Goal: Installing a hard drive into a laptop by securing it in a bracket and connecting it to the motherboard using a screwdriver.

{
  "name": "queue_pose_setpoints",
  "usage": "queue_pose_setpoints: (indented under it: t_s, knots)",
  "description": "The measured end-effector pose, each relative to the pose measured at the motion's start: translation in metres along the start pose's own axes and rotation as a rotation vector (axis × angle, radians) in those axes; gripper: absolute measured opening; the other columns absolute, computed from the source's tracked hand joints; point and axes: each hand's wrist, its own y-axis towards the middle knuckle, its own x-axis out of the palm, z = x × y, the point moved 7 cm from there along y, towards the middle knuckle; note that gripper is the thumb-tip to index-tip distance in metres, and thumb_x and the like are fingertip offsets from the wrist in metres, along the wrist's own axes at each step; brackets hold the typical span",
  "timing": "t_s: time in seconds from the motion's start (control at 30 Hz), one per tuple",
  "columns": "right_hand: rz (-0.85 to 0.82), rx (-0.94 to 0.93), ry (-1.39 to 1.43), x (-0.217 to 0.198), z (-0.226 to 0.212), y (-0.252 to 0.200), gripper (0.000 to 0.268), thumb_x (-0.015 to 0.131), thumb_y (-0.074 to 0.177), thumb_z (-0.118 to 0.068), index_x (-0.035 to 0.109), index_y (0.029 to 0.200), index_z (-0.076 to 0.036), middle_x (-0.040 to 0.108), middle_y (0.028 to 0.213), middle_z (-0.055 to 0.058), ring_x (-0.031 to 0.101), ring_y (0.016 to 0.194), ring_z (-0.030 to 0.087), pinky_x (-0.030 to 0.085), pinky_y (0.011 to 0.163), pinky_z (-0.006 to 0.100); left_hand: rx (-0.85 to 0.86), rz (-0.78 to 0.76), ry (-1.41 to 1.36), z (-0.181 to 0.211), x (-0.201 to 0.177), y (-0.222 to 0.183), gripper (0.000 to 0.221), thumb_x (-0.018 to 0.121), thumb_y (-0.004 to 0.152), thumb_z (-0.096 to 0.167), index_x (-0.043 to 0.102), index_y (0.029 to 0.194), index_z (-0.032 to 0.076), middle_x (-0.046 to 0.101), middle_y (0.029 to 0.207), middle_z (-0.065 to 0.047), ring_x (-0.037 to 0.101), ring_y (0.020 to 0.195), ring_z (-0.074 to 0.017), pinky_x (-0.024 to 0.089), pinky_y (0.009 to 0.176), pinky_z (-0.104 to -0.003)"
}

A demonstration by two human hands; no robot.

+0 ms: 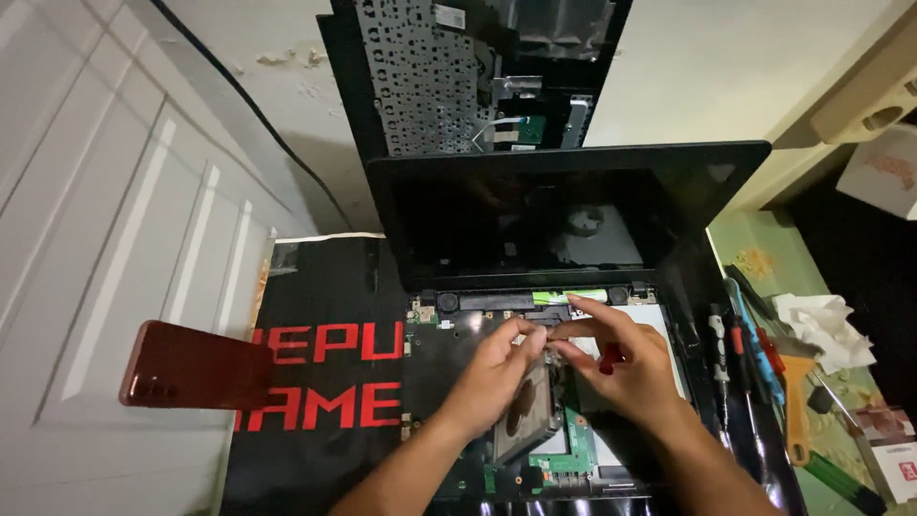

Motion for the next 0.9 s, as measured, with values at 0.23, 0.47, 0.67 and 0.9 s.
queue_pose_setpoints:
  t_s: [0.23, 0.47, 0.67, 0.9]
  knots:
    - [0.029, -0.069, -0.105, 0.002, -0.010, -0.001, 0.064, 0.087, 0.080, -0.004, 0.057, 0.137, -0.005, 0.082, 0.105, 0.000, 0.071, 0.057, -0.005, 0.054, 0.049, 0.009, 0.034, -0.022, -0.209, 0.011, 0.002, -0.007, 0.027, 0.054, 0.108, 0.035, 0.048, 0.099, 0.010, 0.048, 0.061, -0.005, 0.051, 0.034, -0.0159, 0.035, 0.025, -0.028]
    - [0.074, -0.205, -0.303, 0.009, -0.022, -0.006, 0.056, 0.085, 0.085, -0.004, 0.061, 0.136, -0.004, 0.079, 0.092, 0.003, 0.073, 0.070, 0.008, 0.060, 0.066, 0.022, 0.062, 0.033, -0.200, 0.005, -0.002, -0.003, 0.025, 0.052, 0.109, 0.032, 0.048, 0.101, 0.009, 0.051, 0.052, -0.009, 0.045, 0.029, -0.0181, 0.033, 0.024, -0.030]
    - [0.029, -0.256, -0.399, 0.019, -0.013, -0.016, 0.065, 0.080, 0.084, 0.006, 0.056, 0.144, -0.004, 0.063, 0.066, -0.001, 0.047, 0.048, 0.010, 0.044, 0.046, 0.028, 0.132, 0.181, 0.025, -0.004, -0.016, 0.005, 0.026, 0.050, 0.106, 0.039, 0.054, 0.098, 0.015, 0.060, 0.082, -0.001, 0.059, 0.073, -0.0116, 0.047, 0.069, -0.029]
    - [0.035, 0.086, -0.123, 0.005, 0.009, -0.008, 0.043, 0.076, 0.090, -0.015, 0.063, 0.131, -0.012, 0.072, 0.070, -0.004, 0.043, 0.041, 0.002, 0.036, 0.039, 0.019, 0.035, 0.199, -0.196, -0.005, -0.020, 0.006, 0.032, 0.057, 0.099, 0.041, 0.061, 0.111, 0.013, 0.070, 0.094, -0.006, 0.070, 0.087, -0.0176, 0.053, 0.077, -0.029]
